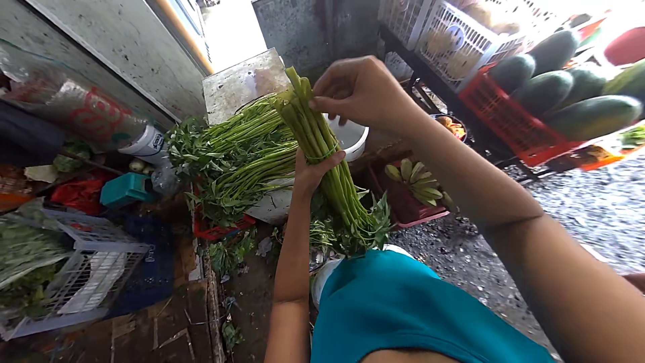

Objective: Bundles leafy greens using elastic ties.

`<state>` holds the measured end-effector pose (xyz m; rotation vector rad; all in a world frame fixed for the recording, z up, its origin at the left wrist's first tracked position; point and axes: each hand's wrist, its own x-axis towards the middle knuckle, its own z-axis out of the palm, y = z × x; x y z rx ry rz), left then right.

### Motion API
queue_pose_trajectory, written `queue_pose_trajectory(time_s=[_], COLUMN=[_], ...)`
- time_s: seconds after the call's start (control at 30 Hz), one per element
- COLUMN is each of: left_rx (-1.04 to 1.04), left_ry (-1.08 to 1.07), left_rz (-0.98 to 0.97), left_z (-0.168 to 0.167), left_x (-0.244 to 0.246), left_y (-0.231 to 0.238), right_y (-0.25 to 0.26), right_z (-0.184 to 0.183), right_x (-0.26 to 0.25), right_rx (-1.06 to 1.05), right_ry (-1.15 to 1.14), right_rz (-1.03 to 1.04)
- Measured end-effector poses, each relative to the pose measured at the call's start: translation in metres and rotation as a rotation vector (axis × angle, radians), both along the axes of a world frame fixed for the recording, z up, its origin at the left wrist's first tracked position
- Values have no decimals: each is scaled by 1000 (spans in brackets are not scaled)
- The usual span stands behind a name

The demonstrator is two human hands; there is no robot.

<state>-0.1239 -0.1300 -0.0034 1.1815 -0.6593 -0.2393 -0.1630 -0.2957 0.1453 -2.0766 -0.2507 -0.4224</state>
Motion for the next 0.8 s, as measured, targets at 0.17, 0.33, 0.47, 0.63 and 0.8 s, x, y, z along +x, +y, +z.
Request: queue_pose_trajectory(time_s=[0.17,0.33,0.47,0.63,0.8], left_rx=[102,111,261,514,597], left_ry=[-15,-81,-72,-25,-101], left_rz=[59,14,100,379,408], left_z=[16,34,45,61,66], left_x=[-8,-14,-12,-5,-6], left_y=[-11,-17,-21,-30,-38], right_y=[-5,2,-18,-12,-7], right_z=[28,14,17,-52,-93], right_x=[31,33,10,-37,-42], right_rx=[-251,-407,-347,-329,-490], right_ry=[-279,-357,-354,-520,-565], right_rz=[120,268,28,-105,-235])
